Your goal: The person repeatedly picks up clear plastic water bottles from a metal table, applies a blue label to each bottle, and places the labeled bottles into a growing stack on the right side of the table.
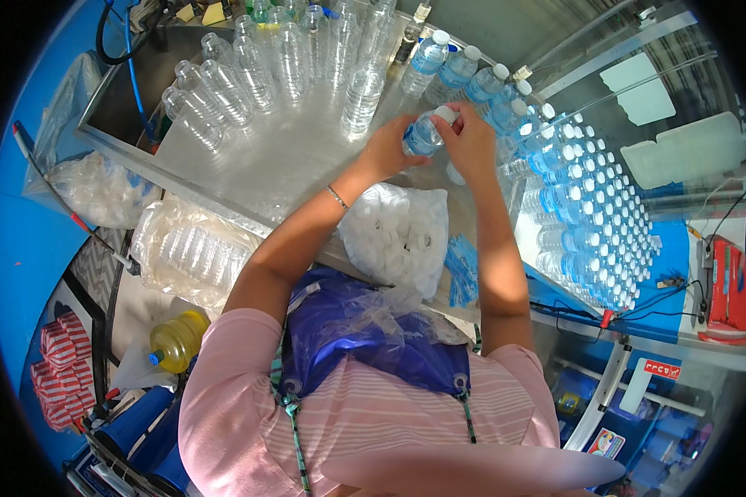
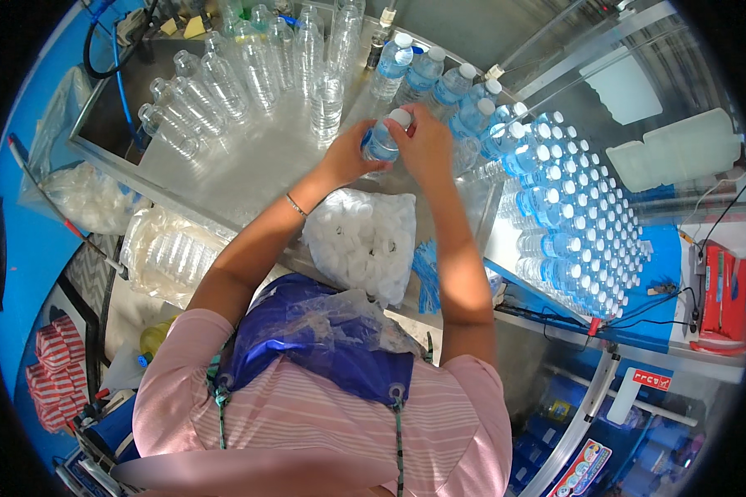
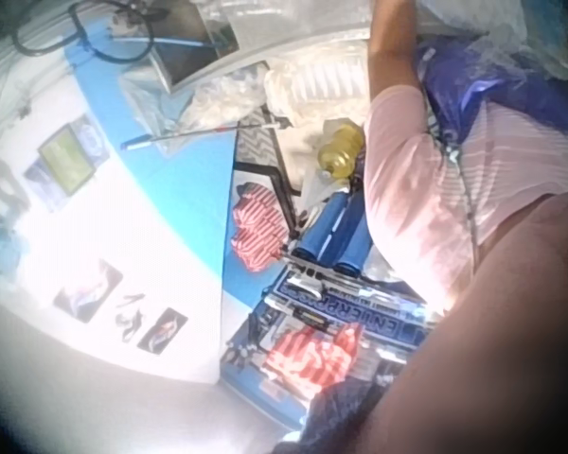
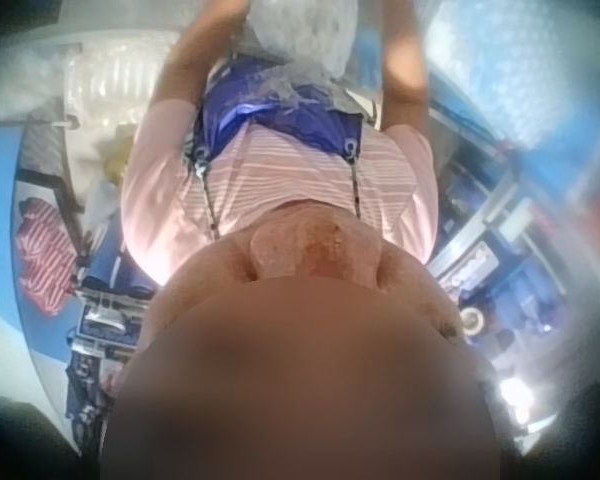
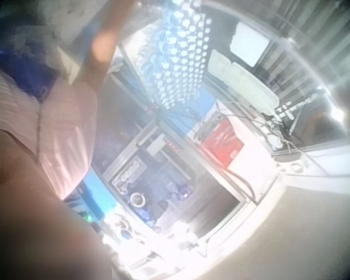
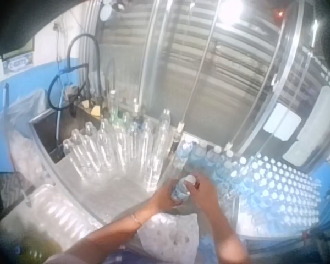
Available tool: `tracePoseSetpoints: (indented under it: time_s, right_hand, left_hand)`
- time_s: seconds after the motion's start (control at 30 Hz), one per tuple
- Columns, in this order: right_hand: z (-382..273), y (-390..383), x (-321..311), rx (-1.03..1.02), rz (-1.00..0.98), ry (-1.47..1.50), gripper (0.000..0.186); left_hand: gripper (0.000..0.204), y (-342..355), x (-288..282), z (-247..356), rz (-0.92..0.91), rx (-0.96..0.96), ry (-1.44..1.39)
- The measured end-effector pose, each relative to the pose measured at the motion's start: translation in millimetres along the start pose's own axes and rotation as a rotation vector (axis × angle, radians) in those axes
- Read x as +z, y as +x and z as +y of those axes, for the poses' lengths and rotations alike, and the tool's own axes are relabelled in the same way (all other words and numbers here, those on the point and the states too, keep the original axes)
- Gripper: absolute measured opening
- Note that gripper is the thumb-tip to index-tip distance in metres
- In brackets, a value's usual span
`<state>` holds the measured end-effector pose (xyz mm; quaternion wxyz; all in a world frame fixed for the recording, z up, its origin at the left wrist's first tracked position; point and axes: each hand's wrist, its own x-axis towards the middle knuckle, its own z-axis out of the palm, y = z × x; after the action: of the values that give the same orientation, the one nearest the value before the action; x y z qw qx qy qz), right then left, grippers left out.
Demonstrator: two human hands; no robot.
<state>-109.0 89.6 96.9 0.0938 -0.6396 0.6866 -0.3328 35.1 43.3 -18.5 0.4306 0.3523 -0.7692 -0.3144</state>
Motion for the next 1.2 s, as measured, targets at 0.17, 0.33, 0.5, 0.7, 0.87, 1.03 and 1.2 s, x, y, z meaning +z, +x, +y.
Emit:
tracePoseSetpoints:
  time_s: [0.17,0.33,0.5,0.7,0.87,1.03,1.2]
  right_hand:
    - [-2,-12,5,0.031,0.115,0.183,0.043]
    - [4,-76,1,0.067,0.156,0.305,0.037]
    - [22,-134,11,0.269,-0.151,0.25,0.021]
    - [32,-165,17,0.296,-0.212,0.217,0.022]
    - [40,-165,26,0.238,-0.196,0.219,0.028]
    - [43,-147,26,0.158,0.22,0.293,0.05]
    - [32,-133,17,0.117,0.223,0.477,0.059]
  left_hand:
    - [0.07,0,10,-15,-0.193,-0.253,0.151]
    - [0.067,38,42,-9,-0.172,-0.273,0.223]
    - [0.073,79,83,3,-0.163,-0.369,0.233]
    - [0.08,93,118,-2,-0.144,-0.388,0.224]
    - [0.067,89,101,-18,-0.19,-0.388,0.077]
    - [0.036,40,38,1,-0.29,-0.681,-0.835]
    - [0.041,-34,7,55,-0.57,-0.581,-1.384]
